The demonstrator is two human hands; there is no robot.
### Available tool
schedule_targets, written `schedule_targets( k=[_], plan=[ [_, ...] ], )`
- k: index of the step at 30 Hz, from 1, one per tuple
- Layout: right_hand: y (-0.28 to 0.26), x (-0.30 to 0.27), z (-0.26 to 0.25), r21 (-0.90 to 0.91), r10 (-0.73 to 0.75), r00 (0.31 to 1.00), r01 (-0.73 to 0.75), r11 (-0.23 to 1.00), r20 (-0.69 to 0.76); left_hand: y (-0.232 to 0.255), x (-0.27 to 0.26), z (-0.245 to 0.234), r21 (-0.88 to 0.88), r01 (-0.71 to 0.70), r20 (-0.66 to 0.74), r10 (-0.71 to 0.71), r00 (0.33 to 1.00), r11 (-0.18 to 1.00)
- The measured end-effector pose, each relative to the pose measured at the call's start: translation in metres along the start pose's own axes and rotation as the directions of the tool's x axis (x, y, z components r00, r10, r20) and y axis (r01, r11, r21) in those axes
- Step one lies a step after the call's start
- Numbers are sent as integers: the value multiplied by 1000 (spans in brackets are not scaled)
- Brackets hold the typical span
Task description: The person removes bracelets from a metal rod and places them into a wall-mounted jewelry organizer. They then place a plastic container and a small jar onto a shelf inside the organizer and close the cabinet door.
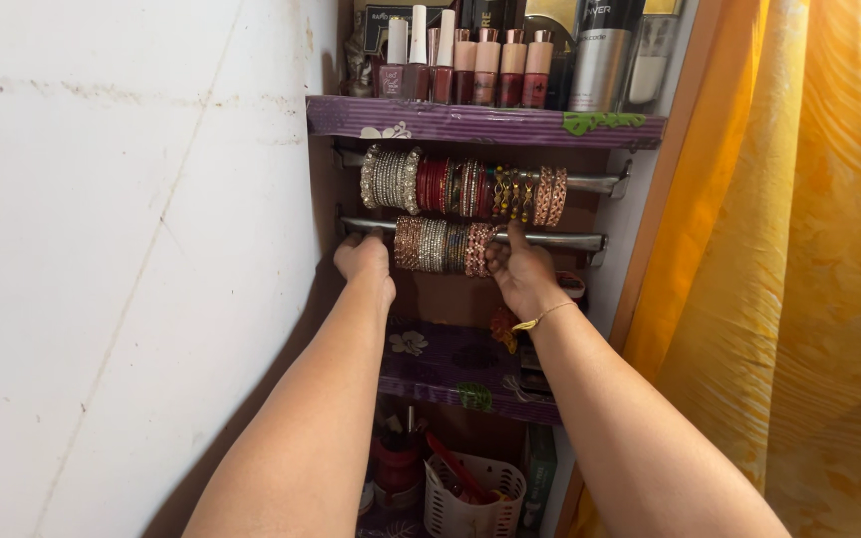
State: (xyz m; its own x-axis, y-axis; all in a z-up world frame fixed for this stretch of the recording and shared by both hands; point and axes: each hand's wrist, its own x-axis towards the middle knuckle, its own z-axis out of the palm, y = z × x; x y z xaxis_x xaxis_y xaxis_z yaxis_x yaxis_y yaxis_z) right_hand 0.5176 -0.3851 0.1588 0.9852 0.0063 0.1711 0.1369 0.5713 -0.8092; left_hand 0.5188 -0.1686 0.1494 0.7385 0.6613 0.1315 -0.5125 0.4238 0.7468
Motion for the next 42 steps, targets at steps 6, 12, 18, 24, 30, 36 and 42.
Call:
schedule_targets(
  k=[6,12,18,24,30,36,42],
  plan=[
    [15,9,-11,63,14,999,-16,998,36,-6,2,-1,-16,-31,24,31,999,999],
    [19,8,-4,73,10,995,-3,997,-96,-5,-6,-3,0,-50,30,50,998,999],
    [38,-3,7,-203,-109,950,50,978,-292,8,-34,-2,229,43,112,-70,991,972],
    [44,-8,15,-324,-170,944,73,943,-282,10,-44,2,337,52,188,-121,975,940],
    [35,-29,14,-449,-134,970,30,893,-201,22,-66,-1,408,29,16,-39,999,912],
    [30,-62,22,-502,-281,899,82,861,-335,29,-88,-3,598,-47,-26,78,997,800],
    [32,-82,17,-680,-514,822,232,695,-246,20,-90,-3,566,-73,-30,110,994,821]
  ],
)
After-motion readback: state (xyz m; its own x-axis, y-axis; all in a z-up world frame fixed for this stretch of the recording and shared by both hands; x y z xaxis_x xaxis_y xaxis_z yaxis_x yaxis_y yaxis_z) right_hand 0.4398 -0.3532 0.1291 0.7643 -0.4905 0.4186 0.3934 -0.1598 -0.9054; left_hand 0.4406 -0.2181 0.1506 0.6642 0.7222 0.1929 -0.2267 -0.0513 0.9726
